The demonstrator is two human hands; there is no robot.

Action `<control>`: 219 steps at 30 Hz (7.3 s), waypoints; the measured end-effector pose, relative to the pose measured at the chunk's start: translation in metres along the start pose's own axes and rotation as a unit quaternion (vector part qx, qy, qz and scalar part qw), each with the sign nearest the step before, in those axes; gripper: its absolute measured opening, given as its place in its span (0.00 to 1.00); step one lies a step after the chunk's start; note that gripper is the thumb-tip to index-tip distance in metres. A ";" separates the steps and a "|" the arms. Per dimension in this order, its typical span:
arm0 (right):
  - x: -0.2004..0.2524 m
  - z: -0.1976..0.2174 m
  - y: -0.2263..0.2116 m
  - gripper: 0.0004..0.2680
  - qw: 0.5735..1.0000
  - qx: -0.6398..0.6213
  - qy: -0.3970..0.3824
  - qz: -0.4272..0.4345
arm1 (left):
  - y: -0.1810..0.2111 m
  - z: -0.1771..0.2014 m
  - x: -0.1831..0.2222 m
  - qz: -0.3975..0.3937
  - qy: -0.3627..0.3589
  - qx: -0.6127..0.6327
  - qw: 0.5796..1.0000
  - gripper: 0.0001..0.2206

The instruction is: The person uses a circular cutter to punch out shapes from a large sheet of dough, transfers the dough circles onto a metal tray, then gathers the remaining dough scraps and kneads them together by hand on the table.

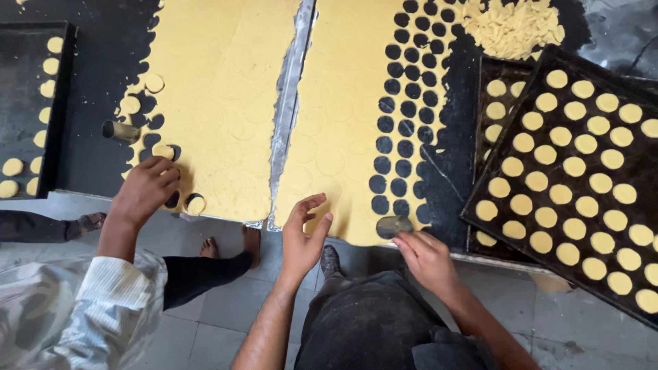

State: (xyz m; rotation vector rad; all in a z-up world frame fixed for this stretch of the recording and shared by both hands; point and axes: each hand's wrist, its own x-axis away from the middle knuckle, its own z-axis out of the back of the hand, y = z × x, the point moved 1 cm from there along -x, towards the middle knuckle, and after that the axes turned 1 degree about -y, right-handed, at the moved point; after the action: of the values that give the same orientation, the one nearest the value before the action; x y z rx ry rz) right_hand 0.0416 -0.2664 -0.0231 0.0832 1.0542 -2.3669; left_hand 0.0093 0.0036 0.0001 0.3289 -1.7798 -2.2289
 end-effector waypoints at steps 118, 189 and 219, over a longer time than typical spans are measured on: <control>-0.093 0.006 0.083 0.10 0.730 -0.502 -0.199 -0.418 | -0.055 -0.041 -0.007 0.103 0.028 0.269 0.957 0.08; -0.054 0.079 0.061 0.06 0.995 -0.068 -0.070 -0.030 | -0.038 -0.076 0.010 0.112 0.199 0.260 0.938 0.11; -0.065 0.025 0.100 0.10 0.623 -0.626 -0.143 -0.446 | -0.048 -0.069 -0.031 0.071 0.008 0.210 0.975 0.10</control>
State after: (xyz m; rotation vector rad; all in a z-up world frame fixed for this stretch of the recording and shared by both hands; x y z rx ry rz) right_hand 0.1516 -0.3093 -0.0559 -1.5671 2.6739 -1.4880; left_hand 0.0587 -0.0386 -0.0617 0.2889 -2.1828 -1.7372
